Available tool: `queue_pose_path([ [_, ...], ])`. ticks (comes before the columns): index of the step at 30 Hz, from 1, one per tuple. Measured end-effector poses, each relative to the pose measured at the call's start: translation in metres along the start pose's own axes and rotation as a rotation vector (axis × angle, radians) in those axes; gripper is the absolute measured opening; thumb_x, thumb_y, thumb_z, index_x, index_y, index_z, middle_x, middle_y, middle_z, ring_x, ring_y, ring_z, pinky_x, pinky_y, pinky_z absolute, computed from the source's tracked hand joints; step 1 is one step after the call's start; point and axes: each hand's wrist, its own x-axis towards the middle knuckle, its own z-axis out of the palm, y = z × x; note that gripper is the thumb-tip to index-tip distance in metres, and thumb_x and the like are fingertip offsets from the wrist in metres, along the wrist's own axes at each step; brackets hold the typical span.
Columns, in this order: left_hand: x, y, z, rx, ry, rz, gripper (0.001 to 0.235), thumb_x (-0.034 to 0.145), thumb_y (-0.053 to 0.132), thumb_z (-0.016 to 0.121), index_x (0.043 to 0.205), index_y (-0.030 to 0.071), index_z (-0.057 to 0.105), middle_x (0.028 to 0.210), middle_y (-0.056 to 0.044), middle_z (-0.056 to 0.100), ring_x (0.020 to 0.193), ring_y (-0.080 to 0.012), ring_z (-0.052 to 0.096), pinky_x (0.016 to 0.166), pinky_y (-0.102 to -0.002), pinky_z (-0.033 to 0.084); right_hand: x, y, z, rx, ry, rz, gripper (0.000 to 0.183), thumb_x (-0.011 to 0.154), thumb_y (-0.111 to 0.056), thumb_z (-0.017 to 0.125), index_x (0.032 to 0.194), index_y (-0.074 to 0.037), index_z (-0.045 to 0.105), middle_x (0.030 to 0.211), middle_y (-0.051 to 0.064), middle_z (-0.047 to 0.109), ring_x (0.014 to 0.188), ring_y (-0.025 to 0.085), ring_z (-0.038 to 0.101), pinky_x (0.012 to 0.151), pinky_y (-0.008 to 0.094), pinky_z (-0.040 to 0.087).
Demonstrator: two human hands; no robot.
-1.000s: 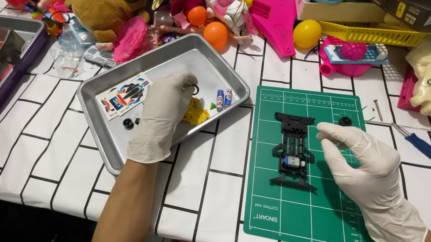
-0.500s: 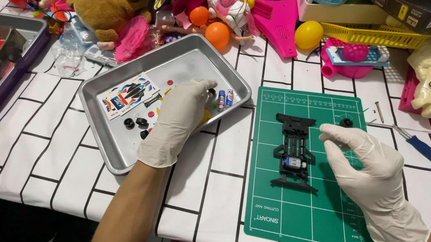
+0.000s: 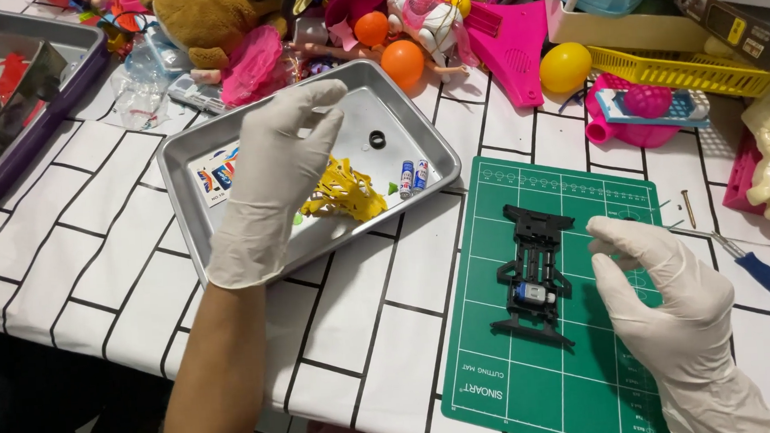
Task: Assembling a toy car chassis by installing gears and a motor on a cutting mat.
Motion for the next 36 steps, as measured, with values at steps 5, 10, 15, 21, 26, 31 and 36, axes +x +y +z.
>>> queue_pose_path([
  [5,0.014,0.008,-0.037,0.313,-0.409,-0.396,0.029,0.090,0.019,0.072,0.119,0.016,0.077,0.107,-0.001,0.080,0.094,-0.0165,0.072,0.086,-0.030,0.055,0.000,0.001,-0.002,0.020,-0.013,0.023,0.036,0.095,0.012,0.068,0.129,0.003,0.068,0.115,0.021,0.073,0.097,0.026,0.072,0.090,0.034,0.060],
  [10,0.014,-0.017,-0.043,0.414,-0.820,-0.289,0.057,0.073,-0.007,0.076,0.121,0.024,0.077,0.133,-0.001,0.071,0.123,-0.0285,0.064,0.106,-0.044,0.047,0.001,0.000,-0.001,0.016,-0.013,0.030,0.036,0.095,0.012,0.069,0.129,0.003,0.069,0.118,0.021,0.073,0.099,0.026,0.072,0.092,0.035,0.059],
  [15,-0.004,-0.058,-0.022,0.499,-0.898,-0.219,0.042,0.074,0.010,0.074,0.111,0.028,0.080,0.121,0.003,0.073,0.103,-0.0306,0.068,0.091,-0.040,0.053,0.001,0.002,0.000,0.009,-0.014,0.025,0.034,0.095,0.012,0.068,0.128,0.002,0.069,0.118,0.020,0.073,0.100,0.027,0.072,0.090,0.034,0.059],
  [21,0.000,-0.035,-0.032,0.415,-0.794,-0.213,0.028,0.080,0.014,0.080,0.107,0.020,0.082,0.115,-0.001,0.076,0.100,-0.0284,0.071,0.089,-0.041,0.054,0.005,0.003,-0.003,0.019,0.037,-0.022,0.032,0.095,0.016,0.068,0.125,0.006,0.068,0.116,0.022,0.073,0.099,0.028,0.073,0.093,0.036,0.060],
  [26,0.023,0.045,-0.039,-0.003,-0.550,-0.722,0.013,0.085,0.012,0.069,0.096,0.014,0.075,0.106,-0.004,0.076,0.091,-0.0186,0.070,0.071,-0.031,0.047,0.008,-0.002,-0.011,0.009,0.078,-0.029,0.029,0.096,0.017,0.068,0.124,0.008,0.068,0.113,0.023,0.073,0.100,0.029,0.072,0.093,0.036,0.061],
  [31,0.027,0.069,-0.046,-0.410,-0.229,-1.102,0.014,0.094,0.015,0.057,0.100,0.009,0.067,0.106,-0.002,0.068,0.103,-0.0092,0.064,0.094,-0.019,0.049,0.010,0.000,-0.016,-0.022,0.105,-0.050,0.026,0.096,0.020,0.067,0.121,0.011,0.070,0.113,0.024,0.073,0.101,0.030,0.072,0.097,0.038,0.059],
  [36,0.026,0.076,-0.053,-0.289,-0.217,-1.042,0.009,0.100,0.015,0.061,0.096,0.014,0.069,0.096,0.001,0.064,0.087,-0.0084,0.052,0.072,-0.020,0.035,0.010,0.000,-0.018,-0.031,0.113,-0.051,0.025,0.097,0.018,0.069,0.121,0.012,0.070,0.115,0.025,0.073,0.103,0.031,0.072,0.098,0.039,0.060],
])
